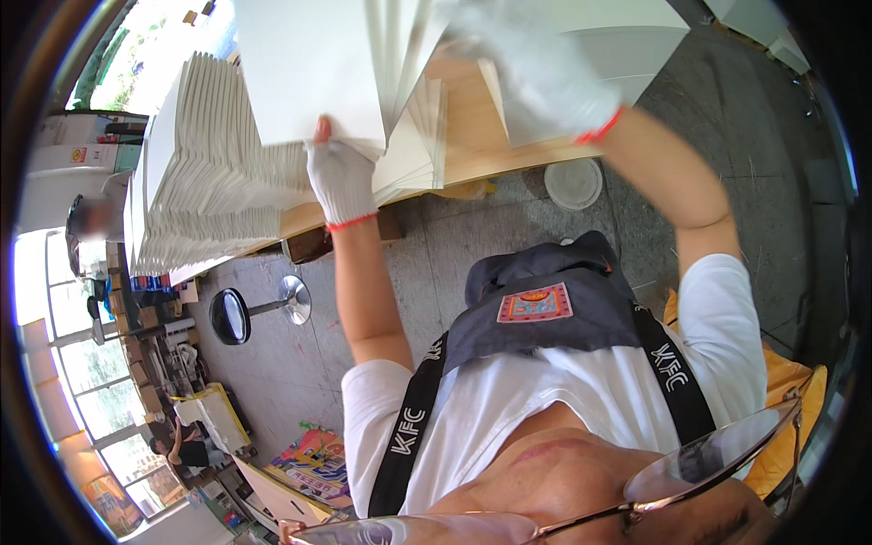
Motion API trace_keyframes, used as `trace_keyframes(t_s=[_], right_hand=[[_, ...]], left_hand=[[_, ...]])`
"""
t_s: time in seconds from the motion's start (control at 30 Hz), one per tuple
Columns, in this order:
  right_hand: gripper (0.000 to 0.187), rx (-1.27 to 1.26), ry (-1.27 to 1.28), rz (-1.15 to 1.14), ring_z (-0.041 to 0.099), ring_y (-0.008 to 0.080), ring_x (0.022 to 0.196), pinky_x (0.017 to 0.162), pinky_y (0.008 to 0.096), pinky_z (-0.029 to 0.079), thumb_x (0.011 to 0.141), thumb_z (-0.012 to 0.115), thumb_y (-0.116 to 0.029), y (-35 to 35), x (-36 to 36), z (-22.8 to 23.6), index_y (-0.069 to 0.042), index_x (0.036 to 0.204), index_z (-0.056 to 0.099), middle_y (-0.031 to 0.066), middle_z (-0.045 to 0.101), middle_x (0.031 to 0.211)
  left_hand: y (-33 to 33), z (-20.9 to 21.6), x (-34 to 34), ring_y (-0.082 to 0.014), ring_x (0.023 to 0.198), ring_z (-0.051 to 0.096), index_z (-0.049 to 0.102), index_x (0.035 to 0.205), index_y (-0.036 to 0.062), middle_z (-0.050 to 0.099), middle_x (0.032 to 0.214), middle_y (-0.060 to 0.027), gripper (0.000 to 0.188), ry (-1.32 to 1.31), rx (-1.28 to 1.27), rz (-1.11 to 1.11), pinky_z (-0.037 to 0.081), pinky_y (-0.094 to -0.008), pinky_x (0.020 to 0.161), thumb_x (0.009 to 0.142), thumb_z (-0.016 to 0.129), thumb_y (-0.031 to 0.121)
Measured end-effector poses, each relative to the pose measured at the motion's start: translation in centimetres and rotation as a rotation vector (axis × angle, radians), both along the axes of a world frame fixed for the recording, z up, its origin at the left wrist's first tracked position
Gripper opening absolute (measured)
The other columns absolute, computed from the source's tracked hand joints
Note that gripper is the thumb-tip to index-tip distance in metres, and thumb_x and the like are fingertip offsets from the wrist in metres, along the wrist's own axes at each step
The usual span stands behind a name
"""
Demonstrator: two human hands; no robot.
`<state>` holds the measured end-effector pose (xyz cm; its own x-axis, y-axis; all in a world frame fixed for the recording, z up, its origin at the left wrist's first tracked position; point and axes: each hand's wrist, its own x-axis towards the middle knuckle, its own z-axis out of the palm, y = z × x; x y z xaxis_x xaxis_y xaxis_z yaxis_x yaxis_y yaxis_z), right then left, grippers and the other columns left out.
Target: The person picks up flat white paper sheets from a stack and places them onto a pile on a table, one by one.
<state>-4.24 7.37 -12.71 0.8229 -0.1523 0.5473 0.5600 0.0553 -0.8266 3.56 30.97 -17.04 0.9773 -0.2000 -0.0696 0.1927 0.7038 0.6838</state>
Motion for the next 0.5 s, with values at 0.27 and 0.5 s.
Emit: trace_keyframes(t_s=[0.27,0.5], right_hand=[[0.066,0.178,0.766,-0.015,0.064,0.0222,0.099,0.087,0.0335,0.052,0.081,0.077,-0.034,13.0,4.3,-13.5,0.003,0.129,0.052,0.0141,0.067,0.109],[0.055,0.147,1.071,-0.042,0.068,0.0203,0.085,0.07,0.031,0.055,0.08,0.077,-0.031,12.0,7.0,-20.2,0.01,0.113,0.062,0.0143,0.07,0.098]], left_hand=[[1.9,-13.6,-1.0,-0.032,0.123,0.053,0.051,0.129,0.0077,0.054,0.134,-0.0148,0.032,0.062,-0.011,0.343,0.044,-0.0545,0.105,0.097,0.053,0.01],[1.8,-22.1,1.2,-0.0278,0.114,0.057,0.052,0.122,0.0089,0.058,0.122,-0.0114,0.035,0.524,-0.102,0.342,0.051,-0.0462,0.099,0.09,0.058,-0.001]])
